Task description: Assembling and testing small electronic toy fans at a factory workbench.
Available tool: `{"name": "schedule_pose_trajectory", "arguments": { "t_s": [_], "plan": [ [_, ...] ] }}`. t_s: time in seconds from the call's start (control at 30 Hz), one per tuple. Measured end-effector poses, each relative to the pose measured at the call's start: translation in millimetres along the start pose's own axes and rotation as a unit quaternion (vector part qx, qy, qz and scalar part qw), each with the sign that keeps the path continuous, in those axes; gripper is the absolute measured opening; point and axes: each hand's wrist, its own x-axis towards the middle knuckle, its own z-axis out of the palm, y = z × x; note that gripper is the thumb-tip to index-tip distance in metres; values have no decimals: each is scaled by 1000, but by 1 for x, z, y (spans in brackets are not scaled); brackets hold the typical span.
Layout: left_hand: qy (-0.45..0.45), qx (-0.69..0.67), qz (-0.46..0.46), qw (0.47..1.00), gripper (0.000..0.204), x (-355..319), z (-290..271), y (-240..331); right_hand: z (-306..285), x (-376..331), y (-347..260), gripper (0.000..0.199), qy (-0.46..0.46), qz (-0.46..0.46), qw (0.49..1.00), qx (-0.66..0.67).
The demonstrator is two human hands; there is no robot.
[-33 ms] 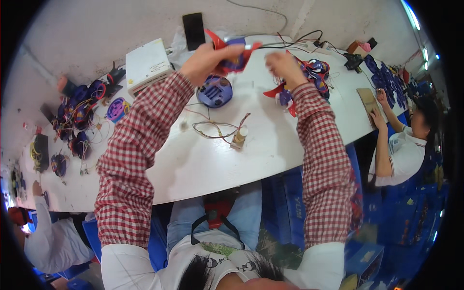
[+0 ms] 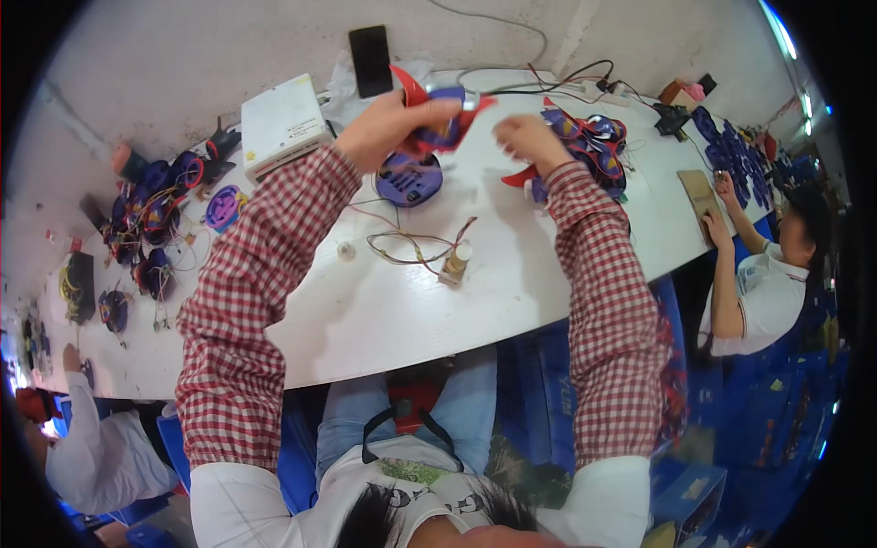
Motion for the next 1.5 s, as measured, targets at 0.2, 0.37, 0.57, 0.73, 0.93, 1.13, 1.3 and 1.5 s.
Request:
{"name": "schedule_pose_trajectory", "arguments": {
  "t_s": [0.2, 0.37, 0.57, 0.73, 0.93, 1.13, 1.3, 1.5],
  "plan": [
    [1, 19, -18, 1000, 68, -56, -15, -27, 79, 61, 54, 32, -79, 1, 980, -184],
    [24, -17, -60, 998, 64, -94, -28, -41, 106, 84, 54, 33, -121, -133, 935, -306],
    [44, 124, 19, 991, 56, -125, -47, -32, 69, 63, 33, 41, 38, -37, 988, -148],
    [47, 334, 113, 935, 52, -161, -69, -16, 0, 23, -24, 45, 244, -107, 963, -44],
    [127, 80, 152, 977, 50, -237, -87, -3, -32, -50, -111, 41, 230, -198, 944, 126],
    [170, -190, 240, 937, 51, -326, -119, 8, -5, -122, -156, 28, 85, -215, 941, 245],
    [191, -180, 258, 930, 46, -375, -132, -17, 74, -182, -106, 25, 11, -170, 972, 163],
    [339, -76, 89, 934, 29, -372, -142, -86, 186, -211, -29, 25, -53, 29, 950, 308]
  ]
}}
